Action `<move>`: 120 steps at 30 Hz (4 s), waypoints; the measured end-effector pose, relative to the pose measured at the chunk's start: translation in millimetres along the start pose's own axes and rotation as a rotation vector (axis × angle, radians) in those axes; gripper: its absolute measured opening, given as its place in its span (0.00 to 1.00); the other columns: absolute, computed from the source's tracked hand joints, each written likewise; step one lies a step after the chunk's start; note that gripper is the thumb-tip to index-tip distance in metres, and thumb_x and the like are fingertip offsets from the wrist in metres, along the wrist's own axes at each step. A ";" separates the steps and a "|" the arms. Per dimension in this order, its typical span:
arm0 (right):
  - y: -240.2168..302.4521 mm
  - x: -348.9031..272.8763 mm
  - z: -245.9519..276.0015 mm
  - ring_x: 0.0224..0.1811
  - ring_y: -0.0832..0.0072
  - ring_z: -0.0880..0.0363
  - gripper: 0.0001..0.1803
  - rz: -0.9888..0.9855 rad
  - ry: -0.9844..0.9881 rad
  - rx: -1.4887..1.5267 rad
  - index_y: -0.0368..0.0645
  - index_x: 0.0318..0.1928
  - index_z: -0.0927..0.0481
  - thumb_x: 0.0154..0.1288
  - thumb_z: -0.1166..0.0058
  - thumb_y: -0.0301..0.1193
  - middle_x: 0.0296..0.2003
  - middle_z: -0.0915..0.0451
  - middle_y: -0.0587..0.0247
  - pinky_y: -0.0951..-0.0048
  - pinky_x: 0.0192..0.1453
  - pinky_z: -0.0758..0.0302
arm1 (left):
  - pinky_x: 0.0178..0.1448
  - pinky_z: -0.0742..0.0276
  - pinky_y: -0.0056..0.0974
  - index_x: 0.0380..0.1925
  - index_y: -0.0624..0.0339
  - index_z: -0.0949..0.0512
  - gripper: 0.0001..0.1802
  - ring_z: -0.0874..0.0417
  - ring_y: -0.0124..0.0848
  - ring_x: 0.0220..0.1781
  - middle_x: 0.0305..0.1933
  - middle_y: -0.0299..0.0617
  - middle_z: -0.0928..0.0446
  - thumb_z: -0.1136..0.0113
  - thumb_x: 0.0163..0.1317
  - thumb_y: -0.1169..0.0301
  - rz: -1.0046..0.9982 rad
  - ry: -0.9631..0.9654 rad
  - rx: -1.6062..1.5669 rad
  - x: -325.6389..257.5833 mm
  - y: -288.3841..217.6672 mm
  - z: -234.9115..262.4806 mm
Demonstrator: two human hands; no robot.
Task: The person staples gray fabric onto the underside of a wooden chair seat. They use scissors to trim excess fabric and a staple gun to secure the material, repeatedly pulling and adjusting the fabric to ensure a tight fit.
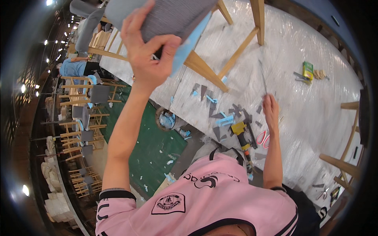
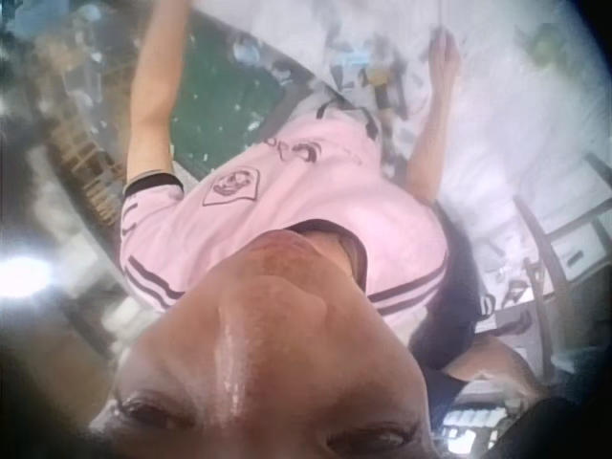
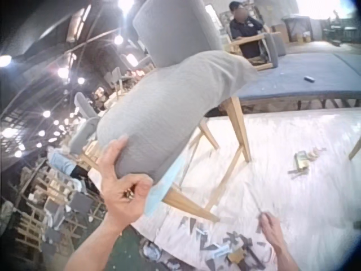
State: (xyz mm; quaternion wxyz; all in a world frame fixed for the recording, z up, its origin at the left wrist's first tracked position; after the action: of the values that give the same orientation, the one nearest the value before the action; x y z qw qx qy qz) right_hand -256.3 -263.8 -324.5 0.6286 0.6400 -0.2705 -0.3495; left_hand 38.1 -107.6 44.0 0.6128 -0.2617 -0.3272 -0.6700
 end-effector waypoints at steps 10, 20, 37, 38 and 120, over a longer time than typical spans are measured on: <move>180.9 53.7 -81.8 0.22 0.68 0.33 0.19 0.659 0.134 -0.161 0.37 0.30 0.21 0.76 0.43 0.37 0.21 0.30 0.60 0.68 0.27 0.37 | 0.74 0.42 0.51 0.29 0.52 0.09 0.07 0.36 0.51 0.73 0.79 0.53 0.38 0.26 0.60 0.62 0.011 -0.066 -0.065 -1.5 4.3 -4.9; 185.9 89.6 -114.6 0.18 0.65 0.29 0.12 0.844 0.063 -0.157 0.42 0.29 0.18 0.69 0.37 0.34 0.21 0.28 0.62 0.67 0.23 0.35 | 0.73 0.41 0.49 0.28 0.45 0.08 0.07 0.41 0.52 0.75 0.82 0.54 0.44 0.20 0.50 0.61 -0.065 -0.019 -0.056 1.0 7.2 -2.5; 228.3 137.2 -147.0 0.17 0.71 0.30 0.15 1.205 0.041 -0.085 0.43 0.28 0.18 0.69 0.35 0.39 0.21 0.27 0.66 0.70 0.21 0.36 | 0.77 0.47 0.49 0.27 0.44 0.08 0.07 0.42 0.49 0.78 0.81 0.52 0.41 0.22 0.52 0.57 -0.112 0.058 0.044 1.5 4.3 1.7; 228.0 136.6 -145.7 0.17 0.71 0.30 0.16 1.192 0.052 -0.090 0.43 0.28 0.18 0.69 0.35 0.39 0.21 0.27 0.66 0.70 0.21 0.36 | 0.77 0.47 0.49 0.27 0.44 0.08 0.07 0.42 0.49 0.78 0.80 0.51 0.40 0.22 0.52 0.58 -0.100 0.054 0.037 -0.4 4.4 0.5; 276.2 33.3 -190.5 0.17 0.79 0.27 0.28 0.189 0.447 0.491 0.40 0.25 0.21 0.76 0.42 0.50 0.16 0.24 0.66 0.77 0.22 0.36 | 0.35 0.36 0.30 0.22 0.60 0.21 0.30 0.28 0.19 0.30 0.23 0.31 0.24 0.37 0.72 0.45 1.239 -0.243 -1.078 -85.9 -5.1 -28.4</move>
State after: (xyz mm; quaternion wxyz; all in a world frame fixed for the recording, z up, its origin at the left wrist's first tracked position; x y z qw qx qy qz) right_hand -60.2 -190.2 -60.2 0.5290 0.8051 -0.2602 -0.0654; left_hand 44.1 -73.2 -39.6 0.6219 -0.7228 0.1779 -0.2432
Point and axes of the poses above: each hand's wrist, its own x-axis towards the middle knuckle, its own z-axis out of the back of the hand, y = z × x, the point moved 1 cm from there along x, towards the middle knuckle
